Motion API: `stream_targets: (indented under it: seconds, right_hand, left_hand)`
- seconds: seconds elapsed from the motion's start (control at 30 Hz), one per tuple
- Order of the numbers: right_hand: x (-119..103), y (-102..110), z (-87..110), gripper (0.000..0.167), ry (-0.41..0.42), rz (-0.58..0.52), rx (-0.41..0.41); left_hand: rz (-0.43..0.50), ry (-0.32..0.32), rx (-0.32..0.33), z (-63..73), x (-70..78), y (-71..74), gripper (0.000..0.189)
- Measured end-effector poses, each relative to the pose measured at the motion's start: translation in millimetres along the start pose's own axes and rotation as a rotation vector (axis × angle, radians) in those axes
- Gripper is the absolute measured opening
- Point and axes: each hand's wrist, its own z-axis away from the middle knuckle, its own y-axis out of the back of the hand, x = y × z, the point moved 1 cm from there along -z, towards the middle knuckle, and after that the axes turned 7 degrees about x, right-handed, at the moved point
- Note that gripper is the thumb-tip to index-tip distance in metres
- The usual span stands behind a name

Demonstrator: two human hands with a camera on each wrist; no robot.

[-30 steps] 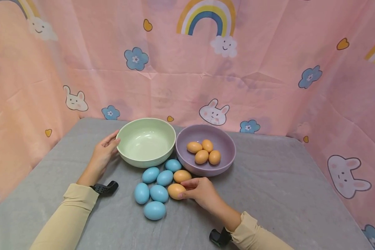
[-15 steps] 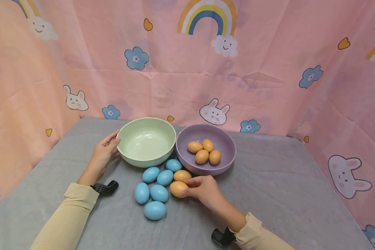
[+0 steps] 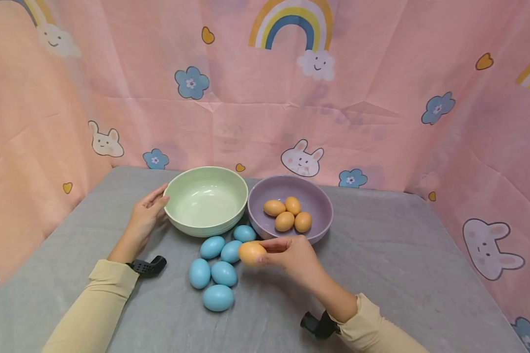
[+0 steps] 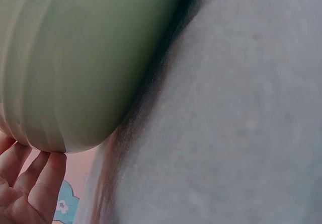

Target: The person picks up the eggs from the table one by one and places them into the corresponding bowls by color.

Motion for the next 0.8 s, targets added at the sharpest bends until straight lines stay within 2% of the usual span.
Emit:
stream_targets:
  seconds: [0.17,0.5,0.8]
  right_hand:
    - [-8,10,-3.8,0.042,-0.018,-0.001,0.022]
    - [-10,26,-16.7,0.042,-0.032,0.005,0.103]
    - [-10,33,-26.9,0.049,-0.065,-0.063,0.082]
  left_hand:
    - [0.003,0.001,-0.005,0.4,0.6,0.2,0.055]
    - [-0.004,0.016,-0.003,0.9,2.1,0.6,0.055]
    - [-0.012,0.012,0.003,1.1,2.5,0.3,0.054]
